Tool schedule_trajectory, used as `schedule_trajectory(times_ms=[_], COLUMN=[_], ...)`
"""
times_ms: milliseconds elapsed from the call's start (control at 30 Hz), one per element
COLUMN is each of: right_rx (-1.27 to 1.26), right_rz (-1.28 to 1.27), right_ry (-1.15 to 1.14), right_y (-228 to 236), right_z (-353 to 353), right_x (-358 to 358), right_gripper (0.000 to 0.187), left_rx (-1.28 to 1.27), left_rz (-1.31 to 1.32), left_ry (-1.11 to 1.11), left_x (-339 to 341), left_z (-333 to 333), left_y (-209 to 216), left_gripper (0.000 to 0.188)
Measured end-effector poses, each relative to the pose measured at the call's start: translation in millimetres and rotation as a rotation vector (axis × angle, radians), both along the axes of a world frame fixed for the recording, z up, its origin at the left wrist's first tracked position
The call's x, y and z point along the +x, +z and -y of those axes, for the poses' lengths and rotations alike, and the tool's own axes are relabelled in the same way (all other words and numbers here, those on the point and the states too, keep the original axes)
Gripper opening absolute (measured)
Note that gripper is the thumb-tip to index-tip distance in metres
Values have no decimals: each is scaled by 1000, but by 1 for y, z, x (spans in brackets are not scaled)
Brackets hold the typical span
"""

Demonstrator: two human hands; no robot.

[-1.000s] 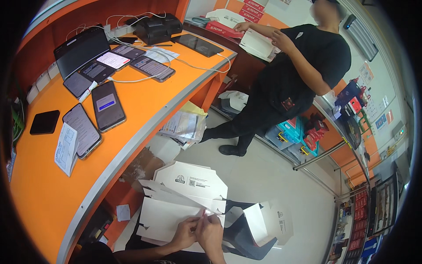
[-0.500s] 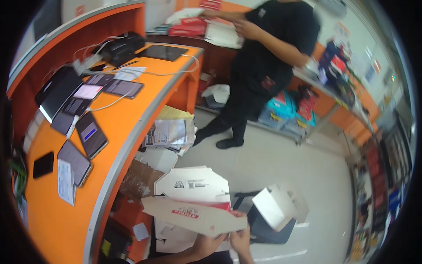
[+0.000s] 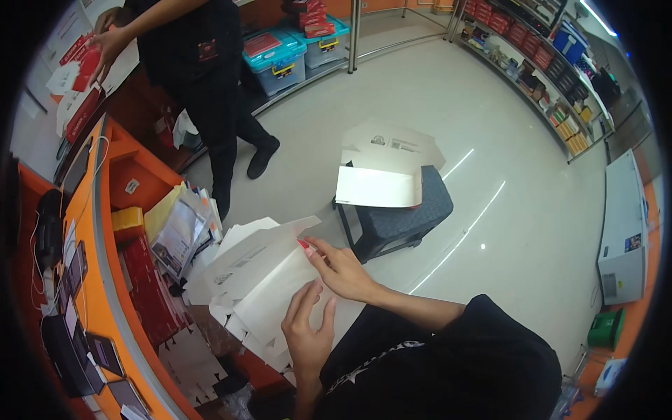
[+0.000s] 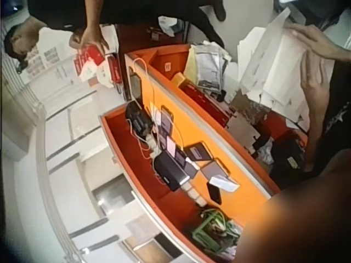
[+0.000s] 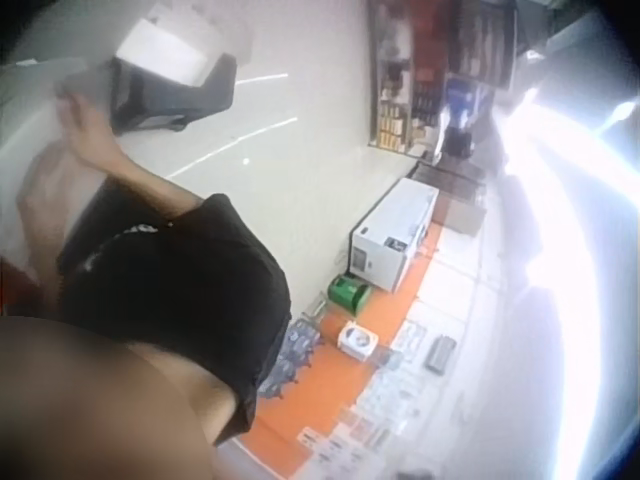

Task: The person assembles cardboard food boxes by hand, folding the flaps and applying small red adhesive labels to secure them.

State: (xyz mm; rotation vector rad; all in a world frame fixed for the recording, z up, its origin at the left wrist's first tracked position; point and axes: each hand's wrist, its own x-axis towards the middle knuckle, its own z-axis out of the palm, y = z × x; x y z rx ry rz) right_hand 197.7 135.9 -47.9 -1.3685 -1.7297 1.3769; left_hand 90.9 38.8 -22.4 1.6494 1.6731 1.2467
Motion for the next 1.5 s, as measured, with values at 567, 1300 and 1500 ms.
schedule_trajectory(times_ms=[567,1300,1500], right_rx=[632,620,593], right_rz=[501,835,796], right_ry=[-628,-616,-555], right_y=[-100,-150,-156], right_z=[-155,-156,-147], right_x=[181,212,229], right_gripper=[18,47,38], left_rx=[-118,-273,-413], left_rz=[-609,-324,-48], left_ry=[-321,-409,193], left_x=[21,31,34], left_z=[-183,-202,-229], left_y=[-83,-127,-147], left_gripper=[23,35,63])
